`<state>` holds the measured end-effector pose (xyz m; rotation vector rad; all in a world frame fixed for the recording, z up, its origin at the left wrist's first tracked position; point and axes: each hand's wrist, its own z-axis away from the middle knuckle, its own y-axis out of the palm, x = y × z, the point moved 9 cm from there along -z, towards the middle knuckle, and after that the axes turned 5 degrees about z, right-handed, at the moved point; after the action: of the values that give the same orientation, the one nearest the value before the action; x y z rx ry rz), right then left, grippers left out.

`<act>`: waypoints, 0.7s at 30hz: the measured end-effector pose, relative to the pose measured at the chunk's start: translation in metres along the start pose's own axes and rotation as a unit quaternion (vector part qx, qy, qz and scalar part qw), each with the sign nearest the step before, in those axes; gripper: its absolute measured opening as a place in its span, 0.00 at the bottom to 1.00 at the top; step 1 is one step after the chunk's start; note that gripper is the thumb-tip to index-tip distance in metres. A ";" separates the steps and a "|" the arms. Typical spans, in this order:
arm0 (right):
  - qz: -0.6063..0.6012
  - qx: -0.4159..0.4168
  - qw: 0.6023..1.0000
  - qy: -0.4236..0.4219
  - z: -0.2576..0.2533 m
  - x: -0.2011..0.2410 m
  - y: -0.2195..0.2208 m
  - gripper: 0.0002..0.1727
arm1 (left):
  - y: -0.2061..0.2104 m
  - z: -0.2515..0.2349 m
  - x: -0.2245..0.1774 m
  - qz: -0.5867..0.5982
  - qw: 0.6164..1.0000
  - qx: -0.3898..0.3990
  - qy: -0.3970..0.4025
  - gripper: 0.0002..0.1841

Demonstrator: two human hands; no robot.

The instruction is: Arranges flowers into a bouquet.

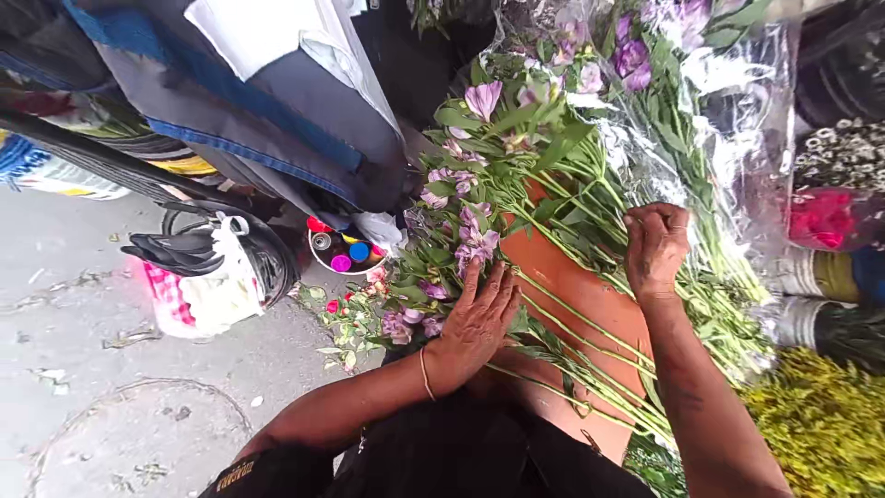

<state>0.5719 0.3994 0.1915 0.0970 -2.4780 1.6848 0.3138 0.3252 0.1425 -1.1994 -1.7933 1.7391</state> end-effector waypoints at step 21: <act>-0.144 -0.124 0.967 -0.170 0.061 0.182 -0.174 0.11 | -0.045 -0.007 -0.026 0.047 0.998 -0.038 0.026 0.45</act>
<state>0.4103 0.2837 0.3574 0.7372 -2.7214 1.3210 0.3196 0.3152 0.1940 -1.3691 -1.8136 1.6867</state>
